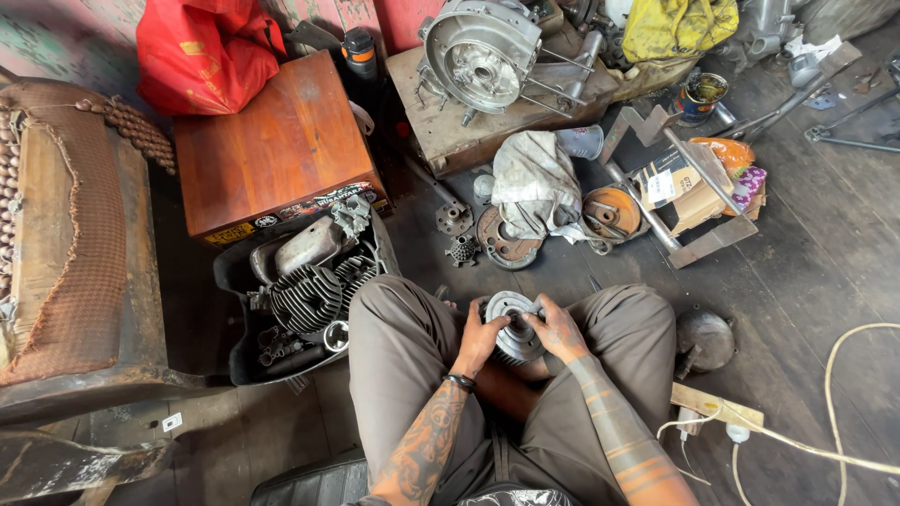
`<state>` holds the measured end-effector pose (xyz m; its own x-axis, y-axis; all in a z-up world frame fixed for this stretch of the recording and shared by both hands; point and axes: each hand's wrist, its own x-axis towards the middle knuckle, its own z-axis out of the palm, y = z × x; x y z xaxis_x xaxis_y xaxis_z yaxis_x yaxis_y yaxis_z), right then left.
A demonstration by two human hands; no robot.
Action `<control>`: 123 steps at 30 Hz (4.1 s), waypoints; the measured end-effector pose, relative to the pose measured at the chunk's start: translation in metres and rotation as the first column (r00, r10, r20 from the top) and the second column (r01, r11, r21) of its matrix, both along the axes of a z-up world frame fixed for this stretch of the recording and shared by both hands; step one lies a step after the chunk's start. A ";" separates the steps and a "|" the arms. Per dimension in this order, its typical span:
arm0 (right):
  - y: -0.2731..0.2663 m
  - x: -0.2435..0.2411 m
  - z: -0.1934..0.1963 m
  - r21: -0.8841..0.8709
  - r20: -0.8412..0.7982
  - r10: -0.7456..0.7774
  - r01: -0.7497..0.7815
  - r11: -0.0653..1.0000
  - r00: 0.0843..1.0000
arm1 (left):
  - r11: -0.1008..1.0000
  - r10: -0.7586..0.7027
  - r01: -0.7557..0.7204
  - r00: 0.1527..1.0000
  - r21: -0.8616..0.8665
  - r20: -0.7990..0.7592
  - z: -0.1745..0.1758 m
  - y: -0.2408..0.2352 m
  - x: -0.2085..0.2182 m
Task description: Cleaning the combustion chamber of a motorcycle cylinder head using sandpaper
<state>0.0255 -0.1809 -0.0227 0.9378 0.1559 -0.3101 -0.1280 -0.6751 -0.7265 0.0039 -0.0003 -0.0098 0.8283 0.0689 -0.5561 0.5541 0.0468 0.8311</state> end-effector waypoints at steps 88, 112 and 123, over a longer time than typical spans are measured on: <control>0.050 -0.138 0.319 0.618 0.741 -0.525 -0.120 0.777 0.419 | 0.705 0.576 0.099 0.497 -0.702 0.649 0.338 0.025 -0.167; 0.063 0.030 0.373 0.421 0.836 -0.308 -0.170 0.891 0.455 | 0.064 0.576 0.013 0.816 -0.998 0.047 0.264 0.014 0.045; 0.048 0.104 0.325 0.451 0.691 -0.209 -0.186 0.873 0.692 | 0.100 0.645 -0.342 0.737 -0.934 -0.200 0.261 0.002 0.073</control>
